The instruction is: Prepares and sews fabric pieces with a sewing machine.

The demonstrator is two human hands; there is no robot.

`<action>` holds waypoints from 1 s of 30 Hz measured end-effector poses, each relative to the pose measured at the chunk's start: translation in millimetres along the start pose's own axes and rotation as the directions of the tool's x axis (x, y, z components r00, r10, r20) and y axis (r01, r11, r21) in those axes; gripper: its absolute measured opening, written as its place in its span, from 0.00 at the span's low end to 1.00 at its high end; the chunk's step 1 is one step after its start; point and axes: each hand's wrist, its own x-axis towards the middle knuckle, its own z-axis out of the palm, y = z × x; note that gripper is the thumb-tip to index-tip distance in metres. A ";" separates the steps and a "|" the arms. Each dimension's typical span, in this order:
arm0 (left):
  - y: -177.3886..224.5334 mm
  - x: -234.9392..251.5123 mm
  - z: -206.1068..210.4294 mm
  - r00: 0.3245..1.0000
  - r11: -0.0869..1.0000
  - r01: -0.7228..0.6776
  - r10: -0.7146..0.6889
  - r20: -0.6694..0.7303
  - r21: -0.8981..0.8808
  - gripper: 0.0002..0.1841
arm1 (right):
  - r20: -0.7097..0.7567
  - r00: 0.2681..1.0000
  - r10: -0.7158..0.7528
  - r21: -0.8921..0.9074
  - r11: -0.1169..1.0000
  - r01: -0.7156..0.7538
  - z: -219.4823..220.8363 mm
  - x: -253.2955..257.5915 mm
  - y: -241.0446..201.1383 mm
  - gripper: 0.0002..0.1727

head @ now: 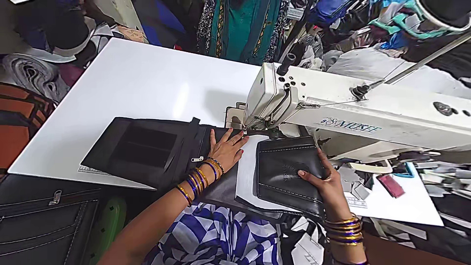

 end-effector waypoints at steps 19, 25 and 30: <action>40.0 -33.5 30.0 1.000 0.999 0.014 -0.015 -0.021 -0.044 0.44 | -0.302 0.889 -0.344 -0.871 0.478 -0.111 -47.2 30.4 0.7 0.18; 40.1 -44.0 45.5 0.983 0.999 -0.051 0.052 -0.175 0.009 0.44 | -0.381 0.865 -0.326 -0.859 0.471 -0.200 -33.9 34.4 20.9 0.17; 46.6 -59.3 58.6 0.965 0.998 -0.062 0.068 -0.254 0.032 0.44 | -0.304 0.880 -0.366 -0.890 0.438 -0.125 -43.4 32.7 18.7 0.16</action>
